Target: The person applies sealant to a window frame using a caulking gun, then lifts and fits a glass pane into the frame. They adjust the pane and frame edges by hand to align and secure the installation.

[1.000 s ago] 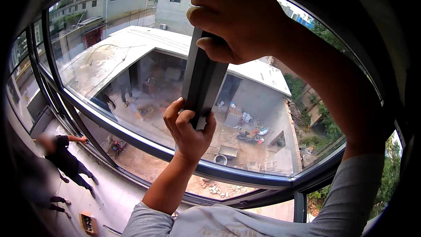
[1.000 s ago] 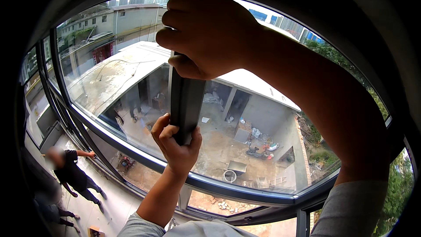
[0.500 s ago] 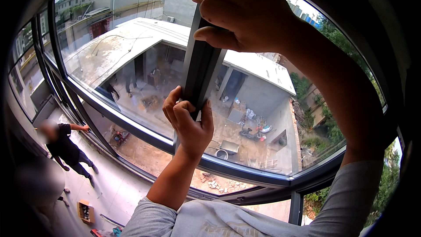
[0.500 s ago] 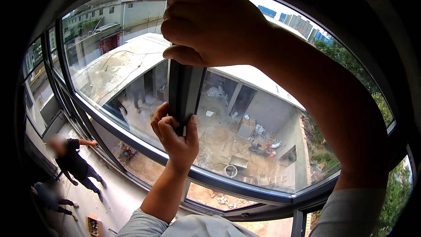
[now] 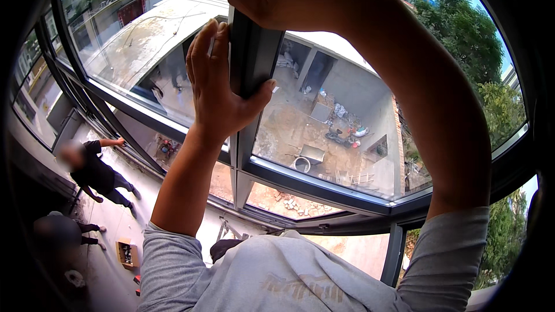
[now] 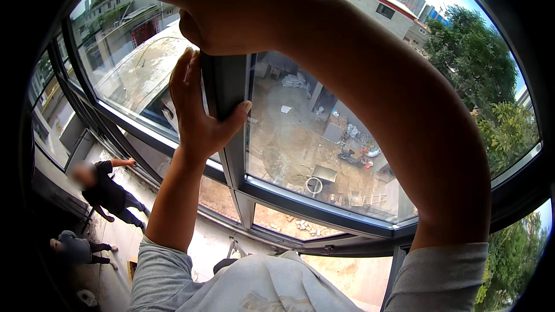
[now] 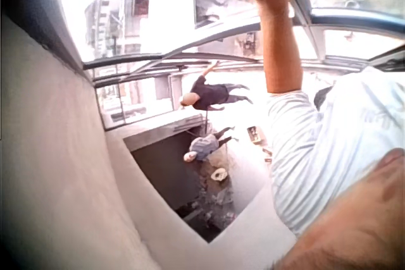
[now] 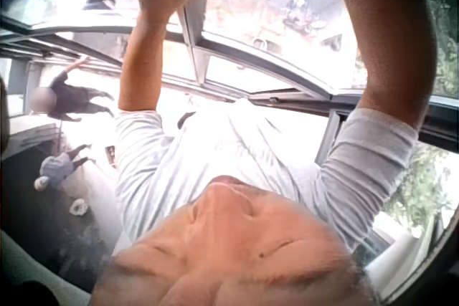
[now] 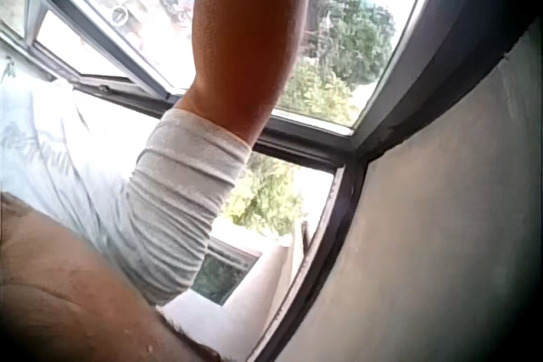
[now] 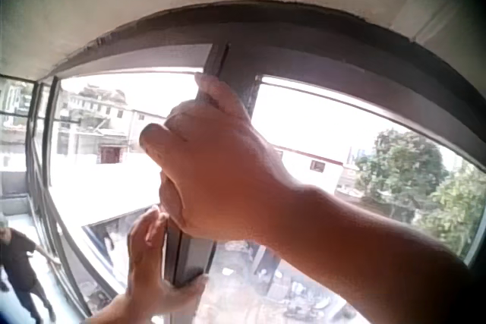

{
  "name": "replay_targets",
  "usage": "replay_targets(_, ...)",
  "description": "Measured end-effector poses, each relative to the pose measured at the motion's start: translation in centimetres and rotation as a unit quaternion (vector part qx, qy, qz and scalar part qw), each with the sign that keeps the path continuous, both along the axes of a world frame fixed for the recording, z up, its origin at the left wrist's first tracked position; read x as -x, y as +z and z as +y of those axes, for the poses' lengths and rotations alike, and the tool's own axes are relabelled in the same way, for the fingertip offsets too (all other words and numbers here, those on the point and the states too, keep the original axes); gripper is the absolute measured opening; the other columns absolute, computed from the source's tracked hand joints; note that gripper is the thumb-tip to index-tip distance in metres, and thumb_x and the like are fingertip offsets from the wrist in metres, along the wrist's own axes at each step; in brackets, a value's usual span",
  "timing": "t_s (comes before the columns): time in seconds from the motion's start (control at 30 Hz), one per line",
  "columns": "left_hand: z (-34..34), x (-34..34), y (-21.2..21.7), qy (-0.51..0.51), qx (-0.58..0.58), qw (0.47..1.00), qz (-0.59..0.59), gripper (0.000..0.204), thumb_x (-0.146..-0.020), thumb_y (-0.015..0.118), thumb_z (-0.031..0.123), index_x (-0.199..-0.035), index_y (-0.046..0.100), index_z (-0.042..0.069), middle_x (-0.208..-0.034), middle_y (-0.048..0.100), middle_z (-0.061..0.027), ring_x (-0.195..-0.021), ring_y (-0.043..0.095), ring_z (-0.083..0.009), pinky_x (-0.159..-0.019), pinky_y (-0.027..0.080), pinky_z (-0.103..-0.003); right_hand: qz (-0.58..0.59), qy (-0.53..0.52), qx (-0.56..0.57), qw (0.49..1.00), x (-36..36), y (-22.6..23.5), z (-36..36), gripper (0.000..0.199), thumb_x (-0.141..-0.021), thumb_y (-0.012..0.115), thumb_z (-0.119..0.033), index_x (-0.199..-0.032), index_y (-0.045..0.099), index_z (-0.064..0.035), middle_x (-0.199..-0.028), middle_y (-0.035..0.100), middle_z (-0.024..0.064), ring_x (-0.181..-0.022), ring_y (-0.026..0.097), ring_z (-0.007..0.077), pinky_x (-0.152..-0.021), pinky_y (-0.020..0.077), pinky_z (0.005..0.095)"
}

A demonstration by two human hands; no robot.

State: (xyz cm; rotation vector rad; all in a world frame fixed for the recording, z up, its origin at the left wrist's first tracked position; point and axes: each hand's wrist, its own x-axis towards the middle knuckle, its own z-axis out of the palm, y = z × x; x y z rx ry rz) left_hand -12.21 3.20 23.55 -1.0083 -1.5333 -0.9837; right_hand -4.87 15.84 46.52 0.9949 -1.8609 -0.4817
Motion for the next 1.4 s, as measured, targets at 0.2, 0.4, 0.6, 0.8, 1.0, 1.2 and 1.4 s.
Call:
replay_targets(0.2,0.5,1.6,0.3,-0.090,0.023,0.995,0.038,0.121,-0.087,0.086,0.033,-0.175,0.013,-0.006,-0.179,0.016,-0.0393,-0.170,0.013,-0.0536,-0.135,0.007,-0.066,-0.027,0.057,0.307,0.950,-8.0,-15.7,1.2,0.010,-0.086,0.073,-0.013,-0.094,0.066,-0.0096,-0.100,0.072,0.0114,-0.098,0.071,0.0326,-0.090,0.0543,0.0434)
replay_targets(0.4,0.7,2.0,1.1,-0.153,0.045,0.985,0.062,0.120,-0.092,0.081,0.022,-0.175,0.000,-0.010,-0.179,0.012,-0.0406,-0.168,0.017,-0.0532,-0.137,0.013,-0.059,-0.101,0.016,0.465,0.879,-11.2,-34.6,-1.4,0.026,-0.105,0.068,-0.028,-0.121,0.065,-0.0072,-0.133,0.071,0.0216,-0.130,0.064,0.0408,-0.112,0.0510,0.0542)
replay_targets(0.6,1.2,5.7,1.2,-0.209,0.069,0.961,0.164,0.117,-0.095,0.081,0.018,-0.174,0.000,-0.010,-0.176,0.019,-0.0372,-0.159,0.036,-0.0469,-0.128,0.035,-0.049,0.041,0.068,0.541,0.838,-2.8,-42.4,-6.5,0.053,-0.112,0.057,-0.043,-0.149,0.060,-0.0058,-0.163,0.052,0.0281,-0.160,0.040,0.0484,-0.134,0.0248,0.0620)
replay_targets(0.8,0.2,5.7,0.7,-0.211,0.094,0.954,0.191,0.111,-0.094,0.079,0.020,-0.173,0.008,-0.011,-0.168,0.030,-0.0331,-0.146,0.048,-0.0403,-0.118,0.045,-0.045,0.129,0.019,0.534,0.835,1.7,-47.1,-7.5,0.053,-0.111,0.056,-0.047,-0.150,0.063,-0.0105,-0.163,0.054,0.0238,-0.158,0.044,0.0468,-0.133,0.0274,0.0628)
replay_targets(1.0,0.2,6.0,1.5,-0.205,0.111,0.949,0.213,0.103,-0.096,0.073,0.018,-0.173,0.011,-0.011,-0.166,0.033,-0.0325,-0.145,0.048,-0.0394,-0.119,0.043,-0.045,0.076,0.045,0.535,0.840,-1.3,-43.4,-6.7,0.052,-0.110,0.058,-0.045,-0.150,0.062,-0.0123,-0.158,0.060,0.0260,-0.156,0.049,0.0472,-0.136,0.0217,0.0598)
replay_targets(1.2,-0.1,5.9,1.1,-0.237,0.117,0.943,0.200,0.102,-0.096,0.073,0.020,-0.173,0.013,-0.011,-0.169,0.032,-0.0331,-0.149,0.045,-0.0399,-0.122,0.040,-0.046,0.469,0.183,0.491,0.711,-3.6,-41.0,-6.8,0.061,-0.114,0.050,-0.054,-0.163,0.053,-0.0158,-0.156,0.063,0.0214,-0.152,0.053,0.0410,-0.136,0.0208,0.0572)
replay_targets(1.4,0.5,5.8,0.4,-0.269,0.072,0.943,0.183,0.104,-0.095,0.072,0.017,-0.175,0.011,-0.010,-0.177,0.023,-0.0336,-0.159,0.036,-0.0421,-0.130,0.031,-0.047,0.146,0.029,0.461,0.875,2.1,-47.4,-6.8,0.061,-0.112,0.050,-0.053,-0.153,0.062,-0.0093,-0.152,0.064,0.0267,-0.155,0.048,0.0510,-0.132,0.0245,0.0672)
